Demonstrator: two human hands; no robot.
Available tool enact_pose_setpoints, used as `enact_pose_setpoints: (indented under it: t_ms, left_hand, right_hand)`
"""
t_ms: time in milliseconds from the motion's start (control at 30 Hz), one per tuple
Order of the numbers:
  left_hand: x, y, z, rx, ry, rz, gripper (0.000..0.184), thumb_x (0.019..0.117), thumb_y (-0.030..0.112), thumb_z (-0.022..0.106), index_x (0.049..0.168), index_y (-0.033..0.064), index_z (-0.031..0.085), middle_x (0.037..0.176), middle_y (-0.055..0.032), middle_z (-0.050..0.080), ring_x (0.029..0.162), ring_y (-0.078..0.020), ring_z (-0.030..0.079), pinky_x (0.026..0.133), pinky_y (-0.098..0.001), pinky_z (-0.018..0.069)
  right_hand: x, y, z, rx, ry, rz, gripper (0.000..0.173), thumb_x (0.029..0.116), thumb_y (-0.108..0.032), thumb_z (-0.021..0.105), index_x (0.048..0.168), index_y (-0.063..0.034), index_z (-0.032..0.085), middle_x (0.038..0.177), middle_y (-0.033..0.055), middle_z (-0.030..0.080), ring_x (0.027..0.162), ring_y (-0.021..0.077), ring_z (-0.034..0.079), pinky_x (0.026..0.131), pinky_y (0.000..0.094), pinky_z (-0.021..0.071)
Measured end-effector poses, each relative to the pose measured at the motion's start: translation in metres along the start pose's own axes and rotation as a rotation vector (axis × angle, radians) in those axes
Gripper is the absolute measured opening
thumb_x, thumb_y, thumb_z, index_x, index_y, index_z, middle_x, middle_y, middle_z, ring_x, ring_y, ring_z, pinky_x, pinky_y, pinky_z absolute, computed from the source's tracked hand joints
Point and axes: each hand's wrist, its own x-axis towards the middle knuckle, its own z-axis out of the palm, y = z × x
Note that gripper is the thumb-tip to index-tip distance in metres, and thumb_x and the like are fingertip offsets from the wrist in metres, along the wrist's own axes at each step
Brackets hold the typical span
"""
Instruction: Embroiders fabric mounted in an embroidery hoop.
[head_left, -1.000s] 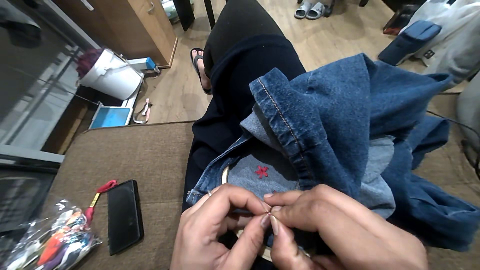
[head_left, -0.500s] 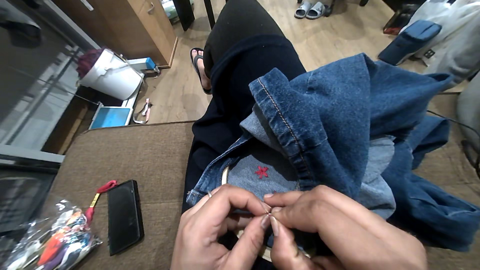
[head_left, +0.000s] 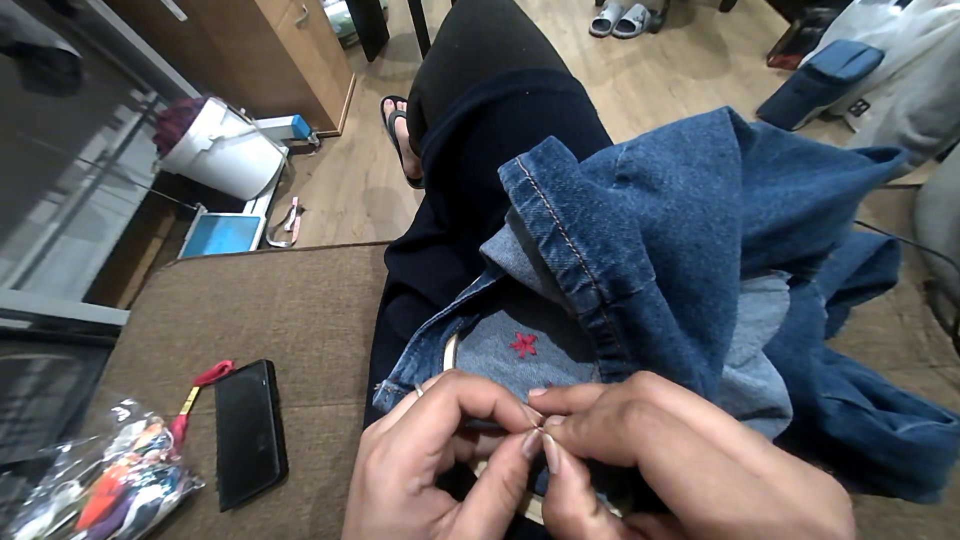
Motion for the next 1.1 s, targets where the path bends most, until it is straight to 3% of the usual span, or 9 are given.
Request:
enact_pose_setpoints:
  t_ms: [1100]
  left_hand:
    - [-0.0009,-0.0001,0.0001,0.021,0.003,-0.001,0.011,0.0987,0.014,0.068,0.103,0.0054,0.064,0.1,-0.0006,0.071,0.09,-0.0031,0.071,0.075,-0.0182,0.0626]
  right_hand:
    - [-0.0003,-0.0002,0.0011,-0.002,0.011,0.003,0.014,0.0905,-0.009,0.069,0.079,-0.0039,0.064,0.078,0.0061,0.07,0.084,0.0081,0.073,0.076,0.0181,0.0617]
